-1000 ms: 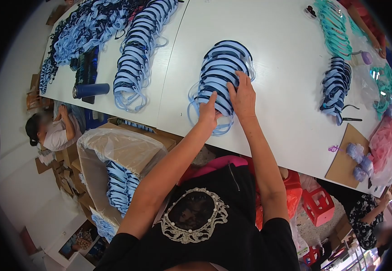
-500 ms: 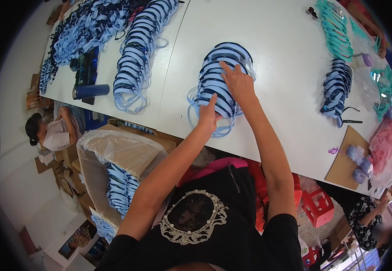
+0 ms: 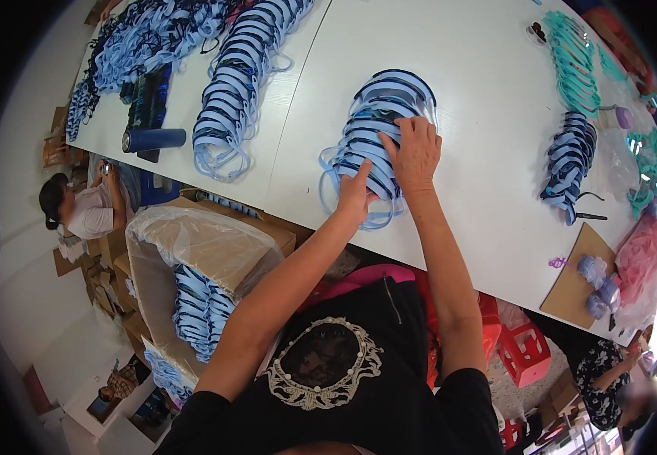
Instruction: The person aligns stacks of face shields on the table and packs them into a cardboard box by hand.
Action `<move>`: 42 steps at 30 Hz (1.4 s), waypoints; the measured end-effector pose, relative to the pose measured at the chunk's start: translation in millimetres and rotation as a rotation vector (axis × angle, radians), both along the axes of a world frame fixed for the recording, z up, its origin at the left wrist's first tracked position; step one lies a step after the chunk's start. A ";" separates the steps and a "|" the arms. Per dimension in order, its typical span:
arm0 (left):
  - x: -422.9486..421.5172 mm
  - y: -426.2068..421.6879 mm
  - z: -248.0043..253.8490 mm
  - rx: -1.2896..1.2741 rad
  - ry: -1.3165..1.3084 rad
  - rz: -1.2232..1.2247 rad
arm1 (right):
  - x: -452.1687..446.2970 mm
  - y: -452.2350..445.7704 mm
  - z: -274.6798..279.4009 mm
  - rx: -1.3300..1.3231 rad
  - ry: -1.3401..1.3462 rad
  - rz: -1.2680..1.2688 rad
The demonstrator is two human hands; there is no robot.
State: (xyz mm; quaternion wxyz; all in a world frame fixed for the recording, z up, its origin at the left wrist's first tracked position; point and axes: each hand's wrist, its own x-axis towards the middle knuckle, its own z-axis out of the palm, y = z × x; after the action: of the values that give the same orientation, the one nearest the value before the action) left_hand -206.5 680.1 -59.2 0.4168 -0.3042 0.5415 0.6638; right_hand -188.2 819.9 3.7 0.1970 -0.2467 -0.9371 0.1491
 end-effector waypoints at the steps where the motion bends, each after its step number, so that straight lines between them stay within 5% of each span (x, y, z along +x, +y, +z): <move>1: 1.3 -0.5 -4.3 0.001 0.000 0.002 | -1.1 -1.2 1.0 0.016 0.046 -0.050; 28: 2.2 2.4 30.0 -0.043 0.078 -0.044 | -2.5 5.2 -14.2 -0.515 0.146 -0.440; 30: -0.5 0.0 29.5 0.097 -0.016 0.084 | -5.1 18.6 -22.0 -0.524 0.104 -0.447; 36: -8.9 1.2 24.9 0.003 0.019 -0.108 | -7.7 29.2 -7.1 -0.371 -0.209 -0.308; 39: -4.7 2.9 29.2 -0.049 0.076 -0.132 | -8.0 29.1 -13.8 -0.141 0.128 -0.099; 41: -5.6 3.9 30.0 -0.031 0.054 -0.109 | -9.7 34.2 -11.4 -0.550 0.002 -0.014; 42: -5.8 4.1 29.3 -0.013 0.032 -0.089 | -9.6 38.3 -15.1 -0.551 0.002 -0.014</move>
State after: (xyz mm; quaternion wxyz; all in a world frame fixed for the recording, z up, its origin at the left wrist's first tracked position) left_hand -212.3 684.2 -29.9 0.4353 -0.2720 0.5651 0.6460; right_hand -197.9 858.2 -11.4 0.1246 -0.2971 -0.8593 0.3972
